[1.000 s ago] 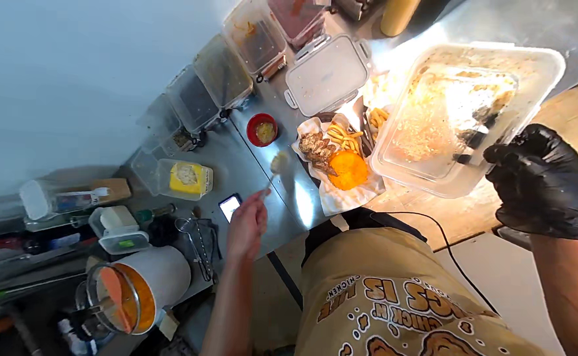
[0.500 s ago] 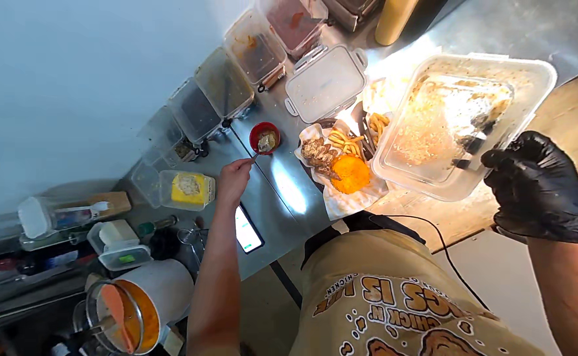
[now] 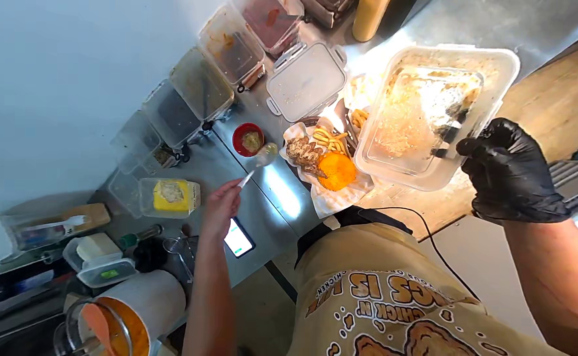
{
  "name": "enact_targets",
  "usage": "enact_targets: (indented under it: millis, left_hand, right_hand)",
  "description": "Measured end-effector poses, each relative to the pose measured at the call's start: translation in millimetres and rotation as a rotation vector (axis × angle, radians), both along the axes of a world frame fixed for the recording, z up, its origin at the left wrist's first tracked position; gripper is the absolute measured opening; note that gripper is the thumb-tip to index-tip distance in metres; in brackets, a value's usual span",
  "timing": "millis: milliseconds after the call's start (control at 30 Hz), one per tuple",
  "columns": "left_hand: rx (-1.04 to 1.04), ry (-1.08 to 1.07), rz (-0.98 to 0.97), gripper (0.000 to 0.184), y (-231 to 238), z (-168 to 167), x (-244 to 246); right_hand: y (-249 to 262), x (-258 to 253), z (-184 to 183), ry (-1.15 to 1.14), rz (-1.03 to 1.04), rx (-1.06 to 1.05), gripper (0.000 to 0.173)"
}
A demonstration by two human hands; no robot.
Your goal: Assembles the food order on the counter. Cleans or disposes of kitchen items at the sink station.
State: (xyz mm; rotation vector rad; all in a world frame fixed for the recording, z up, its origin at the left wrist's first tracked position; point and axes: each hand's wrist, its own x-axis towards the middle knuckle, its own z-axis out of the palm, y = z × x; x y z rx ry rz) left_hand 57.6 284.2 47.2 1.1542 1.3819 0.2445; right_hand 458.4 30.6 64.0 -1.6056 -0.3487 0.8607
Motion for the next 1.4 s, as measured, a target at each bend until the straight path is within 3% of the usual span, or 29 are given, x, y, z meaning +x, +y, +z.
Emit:
enact_targets:
  millis: [167, 633, 933, 1400]
  left_hand:
    - [0.129, 0.185, -0.285, 0.024, -29.2, -14.0, 27.1]
    - [0.489, 0.488, -0.564, 0.032, -44.9, 6.7, 45.4]
    - [0.57, 0.517, -0.567, 0.032, -53.6, -0.7, 44.9]
    - [0.674, 0.464, -0.65, 0.034, -44.6, -8.0, 93.8]
  right_hand:
    - [-4.3, 3.3, -3.9, 0.003, 0.005, 0.013, 0.028]
    - [-13.5, 12.3, -2.6, -0.011, 0.01, -0.006, 0.027]
    - [-20.5, 14.3, -4.3, -0.001, 0.006, -0.025, 0.027]
    - [-26.8, 20.0, -6.8, -0.001, 0.005, -0.01, 0.027]
